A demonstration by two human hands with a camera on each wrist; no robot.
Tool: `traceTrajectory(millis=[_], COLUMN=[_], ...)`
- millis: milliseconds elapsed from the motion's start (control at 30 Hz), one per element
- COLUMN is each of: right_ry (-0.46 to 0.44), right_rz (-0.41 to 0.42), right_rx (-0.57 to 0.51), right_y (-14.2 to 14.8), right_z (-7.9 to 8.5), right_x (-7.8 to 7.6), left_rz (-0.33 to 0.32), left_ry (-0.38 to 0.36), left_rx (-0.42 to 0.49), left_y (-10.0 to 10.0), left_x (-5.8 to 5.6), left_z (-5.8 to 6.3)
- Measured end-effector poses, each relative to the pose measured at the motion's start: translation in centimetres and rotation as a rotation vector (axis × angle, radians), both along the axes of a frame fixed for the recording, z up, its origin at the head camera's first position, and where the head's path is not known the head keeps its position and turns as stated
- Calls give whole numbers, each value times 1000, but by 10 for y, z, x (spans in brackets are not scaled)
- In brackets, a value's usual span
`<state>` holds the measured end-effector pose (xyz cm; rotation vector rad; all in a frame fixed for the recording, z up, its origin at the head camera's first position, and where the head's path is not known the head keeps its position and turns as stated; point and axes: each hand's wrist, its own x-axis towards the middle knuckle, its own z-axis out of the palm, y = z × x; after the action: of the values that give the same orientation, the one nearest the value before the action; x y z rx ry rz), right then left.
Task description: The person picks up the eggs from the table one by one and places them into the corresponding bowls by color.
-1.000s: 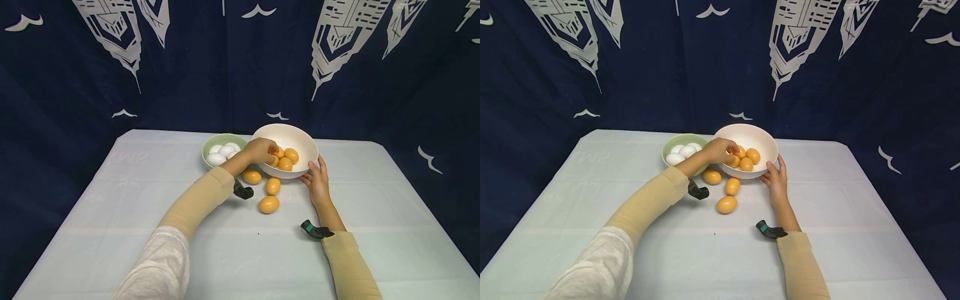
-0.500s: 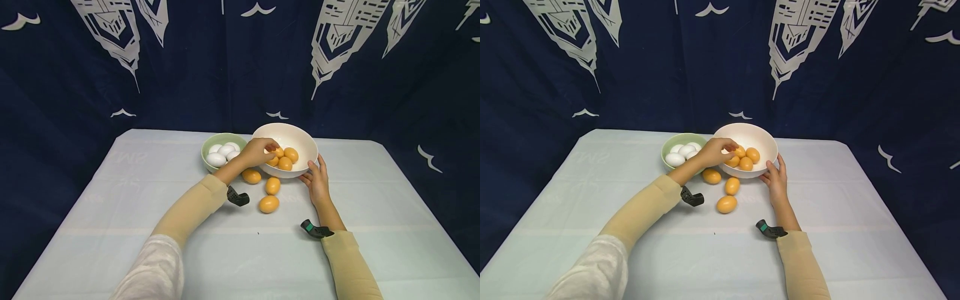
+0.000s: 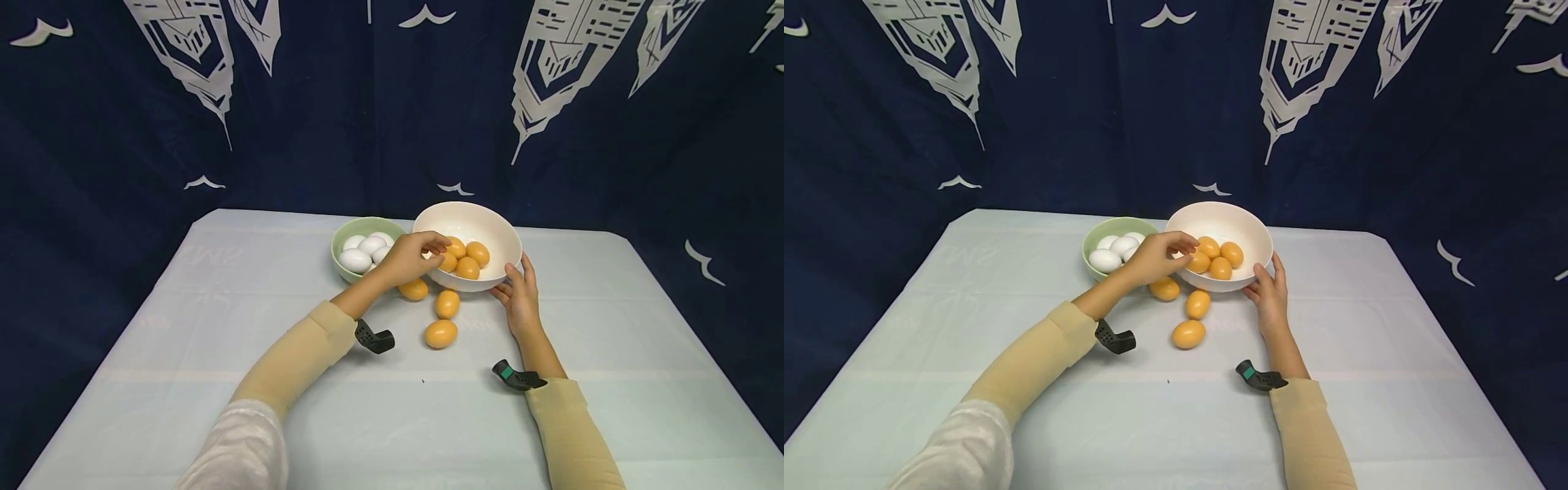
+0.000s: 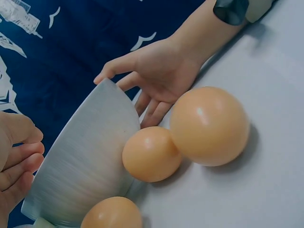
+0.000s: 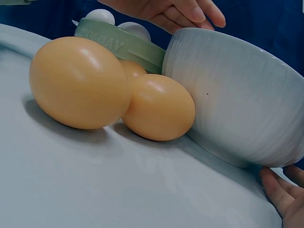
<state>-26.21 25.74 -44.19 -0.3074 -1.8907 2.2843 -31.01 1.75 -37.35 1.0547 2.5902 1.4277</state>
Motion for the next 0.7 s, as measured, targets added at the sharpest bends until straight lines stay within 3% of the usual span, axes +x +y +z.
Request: traceTrajectory(millis=[167, 367, 700], right_ry=[0, 4, -3], right_rz=[-2, -1, -5], right_rx=[0, 9, 36], right_y=[0, -1, -1], right_z=[0, 0, 0], right_x=[0, 1, 2], left_rz=[2, 60, 72], left_ry=[-19, -32, -51], left_rx=[74, 154, 182], left_y=[-6, -15, -26], left_x=[8, 18, 31], left_z=[-6, -12, -24])
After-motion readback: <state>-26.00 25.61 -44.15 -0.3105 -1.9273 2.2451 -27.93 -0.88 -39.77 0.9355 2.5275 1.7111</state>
